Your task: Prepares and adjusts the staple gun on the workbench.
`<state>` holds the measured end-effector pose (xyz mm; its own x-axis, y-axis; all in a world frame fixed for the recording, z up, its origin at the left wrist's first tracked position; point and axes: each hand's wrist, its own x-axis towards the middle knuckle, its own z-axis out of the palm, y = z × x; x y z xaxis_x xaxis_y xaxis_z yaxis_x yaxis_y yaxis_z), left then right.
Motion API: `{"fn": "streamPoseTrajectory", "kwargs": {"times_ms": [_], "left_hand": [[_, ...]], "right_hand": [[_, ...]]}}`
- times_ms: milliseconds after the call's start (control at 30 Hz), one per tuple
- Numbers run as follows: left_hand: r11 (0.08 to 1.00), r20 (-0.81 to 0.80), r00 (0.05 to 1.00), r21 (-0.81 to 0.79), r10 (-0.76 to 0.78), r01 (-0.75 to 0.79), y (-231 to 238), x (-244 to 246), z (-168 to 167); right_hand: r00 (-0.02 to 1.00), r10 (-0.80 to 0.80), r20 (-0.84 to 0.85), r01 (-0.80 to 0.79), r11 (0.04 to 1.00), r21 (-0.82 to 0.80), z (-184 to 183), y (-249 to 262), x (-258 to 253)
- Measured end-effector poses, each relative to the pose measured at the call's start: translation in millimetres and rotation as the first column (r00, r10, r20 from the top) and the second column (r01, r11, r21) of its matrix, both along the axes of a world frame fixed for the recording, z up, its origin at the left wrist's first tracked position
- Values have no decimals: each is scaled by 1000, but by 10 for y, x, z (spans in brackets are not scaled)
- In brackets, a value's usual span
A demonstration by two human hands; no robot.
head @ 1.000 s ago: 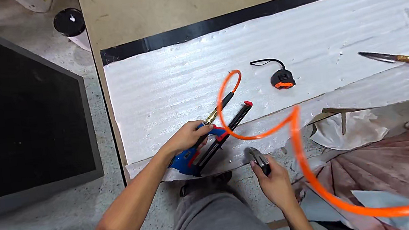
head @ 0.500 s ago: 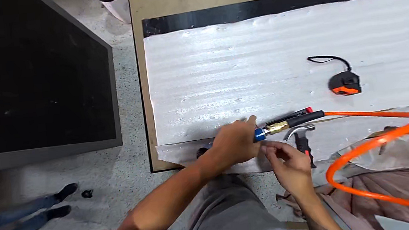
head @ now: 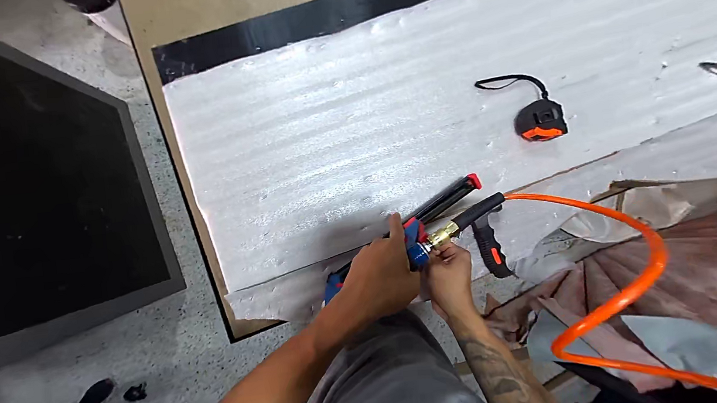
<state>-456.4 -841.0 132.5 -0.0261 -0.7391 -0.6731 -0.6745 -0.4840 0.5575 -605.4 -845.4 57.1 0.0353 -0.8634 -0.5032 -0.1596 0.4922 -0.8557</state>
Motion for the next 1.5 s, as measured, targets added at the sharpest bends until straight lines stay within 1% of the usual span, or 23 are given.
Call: {"fn": "streamPoseTrajectory", "kwargs": {"times_ms": [167, 300, 367, 433, 500, 567, 633, 667, 700, 767, 800, 867, 933, 1000, 1067, 1133, 1200, 1267, 1333, 1367, 1400, 1433, 1500], "left_hand": [[1000, 93, 995, 6, -25, 25, -27, -136, -33], [999, 135, 990, -6, -41, 42, -17, -186, -70], [999, 130, 990, 13, -46, 45, -52, -156, -63], [999, 142, 989, 1, -48, 48, -73, -128, -63], [999, 167, 985, -20, -43, 47, -63, -141, -53], [999, 187, 982, -35, -8, 15, -25, -193, -62], [999, 201, 979, -37, 34, -27, 50, -279, -77], [999, 216, 975, -30, 51, -45, 76, -327, -76], [998, 231, 971, -14, 62, -60, 90, -375, -76], [997, 252, 966, 40, 55, -67, 120, -481, -76], [996, 249, 967, 59, 46, -63, 147, -530, -79], [996, 224, 974, 68, 37, -54, 195, -592, -109], [998, 196, 981, 59, 16, -28, 249, -612, -113], [998, 189, 982, 67, -29, 17, 260, -585, -72], [994, 172, 983, 94, -70, 55, 238, -539, -24], [993, 154, 982, 73, -106, 96, 248, -490, -10], [987, 139, 979, 77, -151, 141, 233, -442, 16], [983, 146, 973, 60, -180, 173, 246, -426, 9], [981, 166, 968, 53, -191, 184, 255, -436, 3], [983, 167, 969, 52, -184, 177, 260, -440, 8], [985, 161, 972, 46, -170, 164, 265, -438, 8], [988, 152, 977, 40, -150, 146, 264, -428, -1], [991, 143, 981, 30, -133, 130, 283, -433, -24]], "right_hand": [[987, 69, -148, -75, 996, -39, -65, -2, -26], [977, 107, -184, -121, 990, -66, -109, 27, -89], [939, 208, -272, -223, 975, -25, -28, 3, -129], [861, 370, -349, -385, 923, 31, 133, 5, -201], [728, 542, -419, -576, 816, 55, 433, 68, -260], [629, 570, -529, -685, 727, -31, 769, 165, -298], [512, 635, -578, -717, 687, 118, 1009, 126, -421], [466, 629, -623, -694, 696, 183, 998, 73, -526], [447, 539, -714, -649, 745, 156, 867, 18, -664], [452, 270, -850, -562, 826, -36, 412, -158, -969], [458, 223, -860, -556, 827, -81, 206, -286, -1089], [429, 264, -864, -616, 785, -66, 5, -535, -1198], [402, 354, -844, -672, 740, -10, 101, -741, -1262], [437, 387, -812, -652, 758, 11, 310, -970, -1466], [536, 346, -770, -608, 791, -67, 569, -1309, -1757], [724, 340, -600, -492, 864, -104, 967, -1635, -1850], [804, 426, -414, -505, 857, -99, 1383, -1879, -1604], [689, 587, -425, -671, 739, -68, 1621, -1820, -1057], [426, 754, -501, -840, 535, 92, 1611, -1557, -526], [269, 814, -515, -880, 425, 211, 1560, -1450, -329], [164, 846, -507, -887, 352, 299, 1510, -1382, -188], [112, 852, -511, -885, 320, 339, 1478, -1355, -97], [152, 820, -552, -899, 347, 267, 1416, -1323, -51]]}}
